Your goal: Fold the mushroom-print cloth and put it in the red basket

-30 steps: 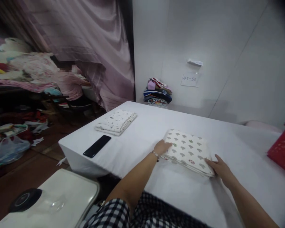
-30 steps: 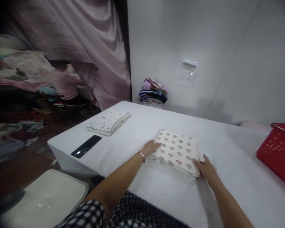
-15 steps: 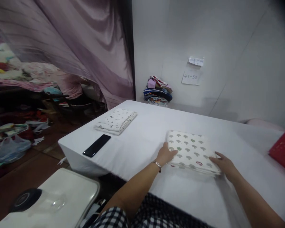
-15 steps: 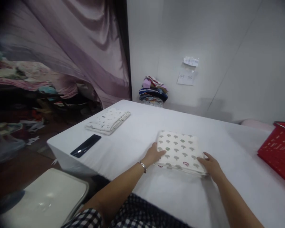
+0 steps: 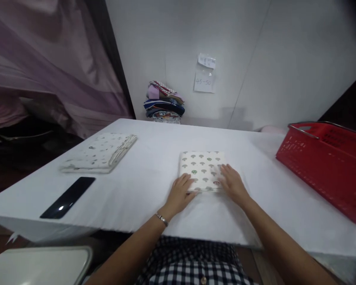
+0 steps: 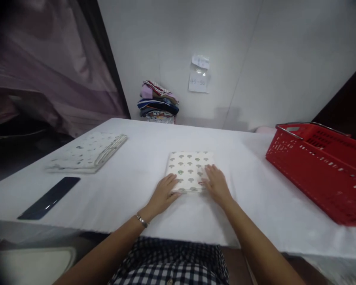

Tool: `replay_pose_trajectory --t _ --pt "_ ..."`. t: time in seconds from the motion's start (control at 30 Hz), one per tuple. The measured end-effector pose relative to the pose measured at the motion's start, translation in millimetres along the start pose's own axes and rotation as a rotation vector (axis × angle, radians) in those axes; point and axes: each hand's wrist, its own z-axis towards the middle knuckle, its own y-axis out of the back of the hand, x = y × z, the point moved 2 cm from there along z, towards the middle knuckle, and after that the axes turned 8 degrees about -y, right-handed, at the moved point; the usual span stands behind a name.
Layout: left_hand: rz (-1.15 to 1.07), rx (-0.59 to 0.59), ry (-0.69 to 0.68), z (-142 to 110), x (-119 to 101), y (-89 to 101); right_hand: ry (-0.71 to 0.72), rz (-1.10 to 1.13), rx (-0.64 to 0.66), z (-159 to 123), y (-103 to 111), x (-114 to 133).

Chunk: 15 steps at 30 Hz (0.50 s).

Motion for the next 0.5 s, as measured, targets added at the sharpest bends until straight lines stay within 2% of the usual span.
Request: replay_pose_trajectory --t 0.1,0.27,0.4,0.5 --pt "0.032 0.069 -0.021 -4 2 -5.9 0.136 -0.078 0.130 -15 -8 8" --pt "0.043 0.028 -0.024 -4 7 -7.9 0.146 -0.070 0.195 -19 -9 -2" --pt "0.048 -0.105 -0.022 -8 12 -4.8 0.133 0.024 0.154 -23 -4 -9" --pt "0.043 -0.157 -0.023 -10 14 -4.5 0.000 0.193 0.049 -32 -4 -21"
